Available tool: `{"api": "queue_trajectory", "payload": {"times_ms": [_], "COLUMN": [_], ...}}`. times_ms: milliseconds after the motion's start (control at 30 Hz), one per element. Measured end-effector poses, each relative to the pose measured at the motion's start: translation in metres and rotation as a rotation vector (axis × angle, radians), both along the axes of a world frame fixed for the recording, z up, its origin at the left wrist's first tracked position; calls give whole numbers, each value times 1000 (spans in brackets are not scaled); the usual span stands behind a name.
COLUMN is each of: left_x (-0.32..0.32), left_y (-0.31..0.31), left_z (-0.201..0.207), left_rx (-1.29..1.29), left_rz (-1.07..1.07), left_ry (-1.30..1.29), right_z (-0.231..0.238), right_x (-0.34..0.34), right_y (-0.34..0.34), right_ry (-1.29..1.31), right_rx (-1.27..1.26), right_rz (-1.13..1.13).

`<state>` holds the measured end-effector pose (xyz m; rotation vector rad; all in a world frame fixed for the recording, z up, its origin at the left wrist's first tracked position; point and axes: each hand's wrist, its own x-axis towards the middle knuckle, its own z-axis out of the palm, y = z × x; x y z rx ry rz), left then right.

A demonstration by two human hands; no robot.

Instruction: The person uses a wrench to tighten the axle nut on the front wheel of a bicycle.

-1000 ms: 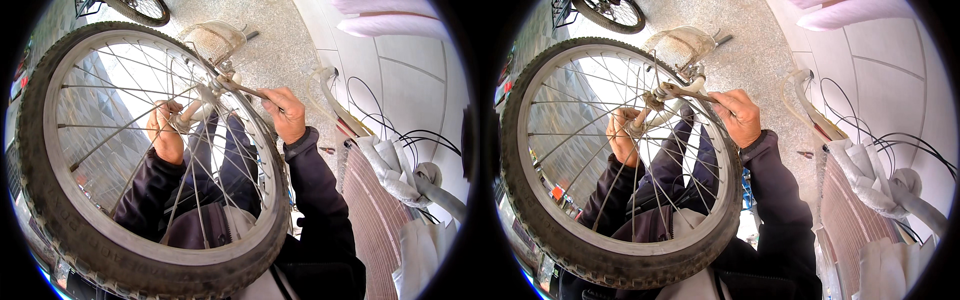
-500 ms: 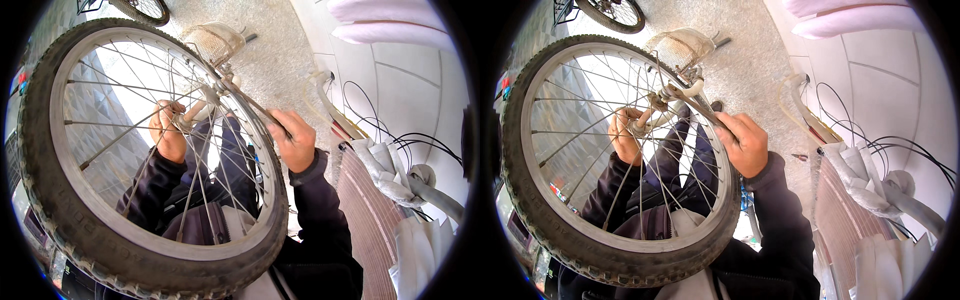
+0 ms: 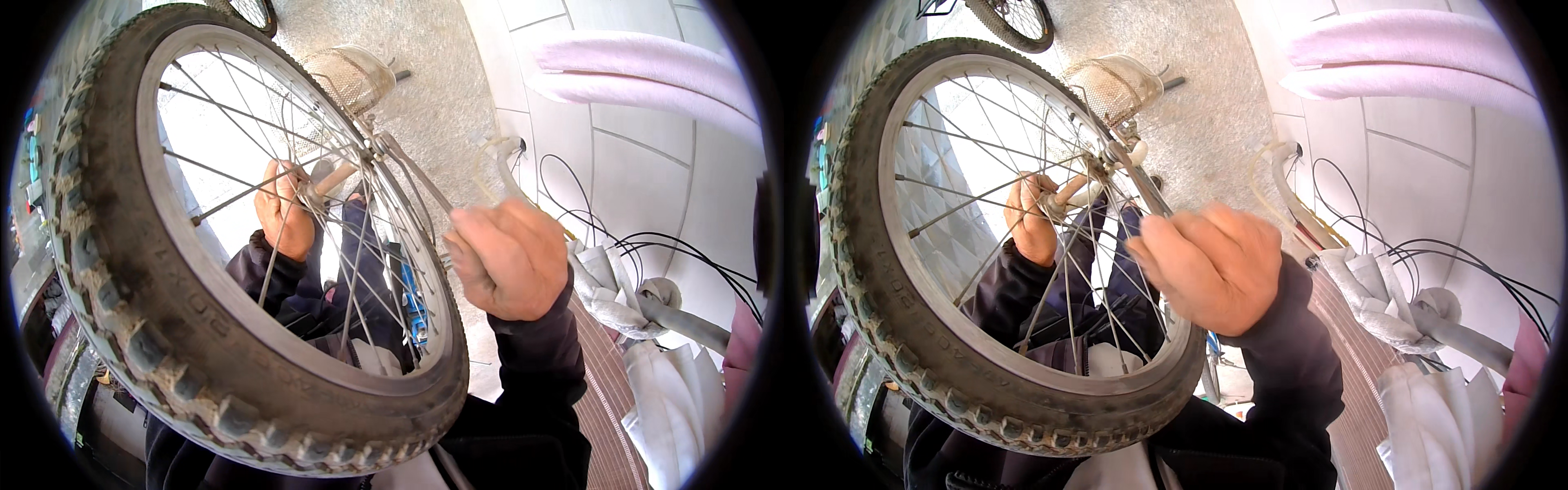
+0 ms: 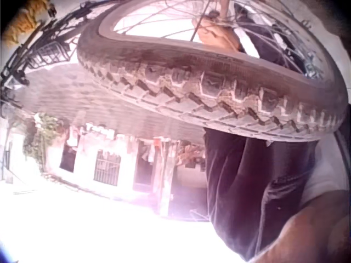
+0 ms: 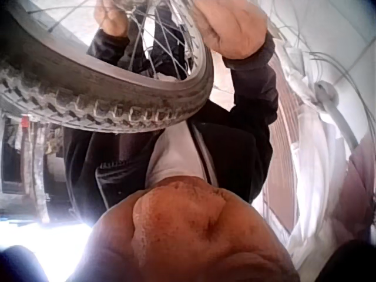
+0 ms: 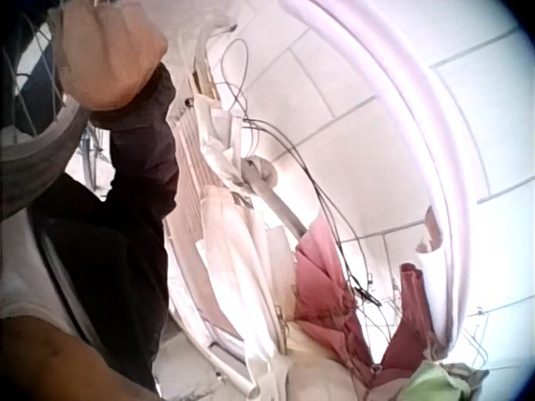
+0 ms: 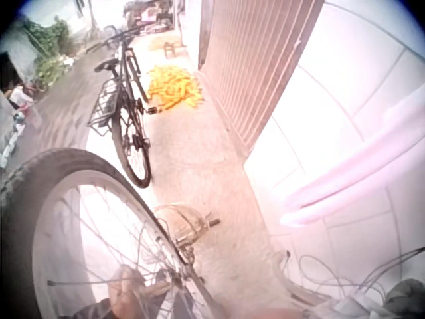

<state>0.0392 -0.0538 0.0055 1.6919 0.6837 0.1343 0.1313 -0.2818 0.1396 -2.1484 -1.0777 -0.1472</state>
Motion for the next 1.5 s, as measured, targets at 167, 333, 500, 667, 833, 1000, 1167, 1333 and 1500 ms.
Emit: {"api": "queue_trajectory", "payload": {"times_ms": [167, 333, 500, 667, 833, 1000, 1167, 1333, 1500], "left_x": [9, 5, 2, -3, -2, -1, -2, 1, -1], "left_y": [-1, -9, -8, -5, -4, -4, -6, -8, -9], "left_z": [2, 18, 21, 14, 9, 10, 8, 7, 10], "left_rx": [173, 132, 36, 88, 80, 96, 122, 188, 2], "left_rz": [-61, 11, 0, -56, 4, -15, 3, -12, 21], "left_ry": [-130, -92, -34, -48, -71, -71, -52, -60, -67], "right_z": [5, 4, -5, -56, -94, -136, -188, -217, -227], "right_x": [43, 72, 109, 139, 155, 151, 144, 132, 120], "right_y": [49, 98, 137, 170, 181, 179, 162, 139, 118], "right_ry": [-13, 323, 634, 579, 588, 596, 763, 901, 1081], "right_rx": [139, 292, 316, 253, 82, -19, -295, -431, -582], "right_rz": [30, 26, 38, -67, -168, -229, -321, -389, -373]}}
